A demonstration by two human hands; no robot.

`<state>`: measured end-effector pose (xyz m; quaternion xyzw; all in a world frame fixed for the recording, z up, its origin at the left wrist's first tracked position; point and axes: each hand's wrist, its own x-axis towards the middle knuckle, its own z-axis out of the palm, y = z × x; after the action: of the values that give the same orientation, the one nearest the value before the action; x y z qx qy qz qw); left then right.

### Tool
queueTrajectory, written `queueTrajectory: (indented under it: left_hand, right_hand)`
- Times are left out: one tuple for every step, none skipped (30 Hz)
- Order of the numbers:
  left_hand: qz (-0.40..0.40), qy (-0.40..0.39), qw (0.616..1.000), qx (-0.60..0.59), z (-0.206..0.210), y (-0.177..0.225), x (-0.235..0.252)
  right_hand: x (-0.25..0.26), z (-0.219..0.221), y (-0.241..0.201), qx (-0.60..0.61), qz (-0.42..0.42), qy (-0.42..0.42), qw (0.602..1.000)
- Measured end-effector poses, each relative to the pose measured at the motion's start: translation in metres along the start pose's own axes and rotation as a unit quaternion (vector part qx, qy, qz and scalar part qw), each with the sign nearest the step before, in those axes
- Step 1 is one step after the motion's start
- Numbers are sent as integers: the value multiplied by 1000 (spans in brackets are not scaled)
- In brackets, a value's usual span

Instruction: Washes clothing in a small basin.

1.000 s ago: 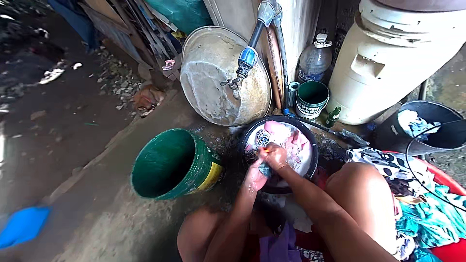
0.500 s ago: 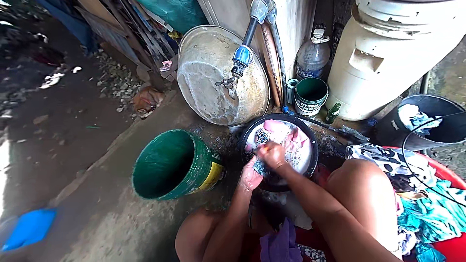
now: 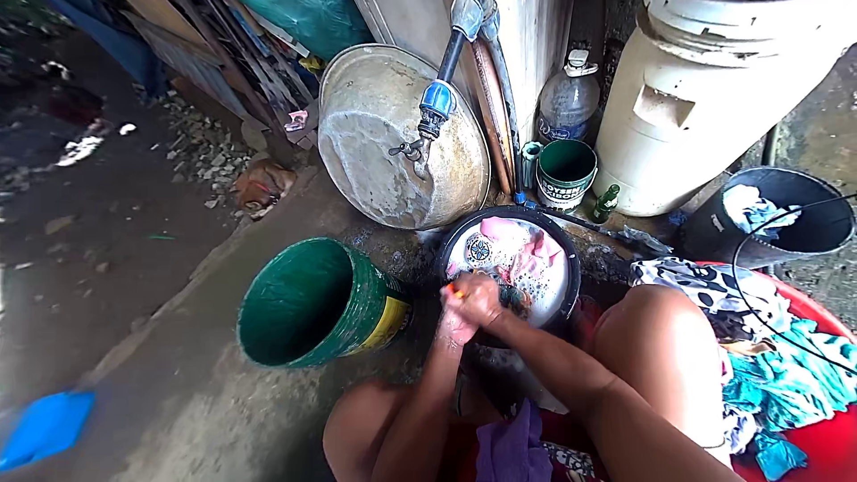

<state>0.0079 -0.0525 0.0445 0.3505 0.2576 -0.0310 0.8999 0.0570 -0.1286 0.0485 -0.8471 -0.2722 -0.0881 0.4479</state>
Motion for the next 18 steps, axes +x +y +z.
queueTrajectory:
  left_hand:
    - [-1, 34, 999, 15, 4, 4, 1]
    - [4, 55, 997, 47, 6, 8, 2]
    - [21, 69, 993, 98, 7, 13, 4]
    - [50, 82, 982, 161, 8, 17, 5]
    - [87, 97, 967, 221, 8, 20, 5]
    - [132, 105, 948, 270, 4, 23, 7]
    - [183, 112, 926, 310, 0, 25, 9]
    - [235, 122, 902, 341, -3, 27, 11]
    - [279, 134, 878, 365, -7, 29, 12]
    - [313, 148, 856, 385, -11, 31, 12]
    - [337, 159, 837, 400, -15, 33, 12]
    - [355, 165, 823, 411, -18, 36, 11]
    - [367, 169, 813, 419, -19, 37, 10]
    - [371, 172, 807, 426, -20, 39, 8]
    - [365, 180, 804, 433, -21, 41, 6]
    - [353, 192, 803, 439, -22, 42, 5]
    - [337, 209, 805, 442, -23, 44, 4]
    - [320, 225, 808, 441, -24, 46, 2]
  right_hand:
    - [9, -12, 18, -24, 60, -35, 997]
    - [21, -26, 36, -31, 128, -92, 987]
    - [32, -41, 51, -15, 190, -164, 968]
    - [40, -49, 62, 14, 224, -233, 946]
    - [45, -51, 66, 50, 227, -293, 927]
    - [46, -49, 60, 84, 212, -351, 908]
    - [47, -46, 49, 104, 188, -401, 891]
    - [48, -44, 35, 107, 171, -440, 875]
    - [50, -43, 23, 108, 166, -457, 867]
    - [53, -45, 11, 119, 173, -452, 867]
    - [58, -49, 0, 136, 180, -426, 876]
    - [64, -55, -12, 153, 181, -399, 886]
    - [71, -62, -25, 169, 171, -371, 897]
    - [79, -71, -39, 182, 151, -352, 906]
    - [86, -82, -54, 191, 123, -335, 914]
    - [93, -96, -72, 200, 101, -324, 919]
    - [100, -111, -88, 211, 83, -307, 924]
    - [106, -126, -106, 228, 70, -287, 928]
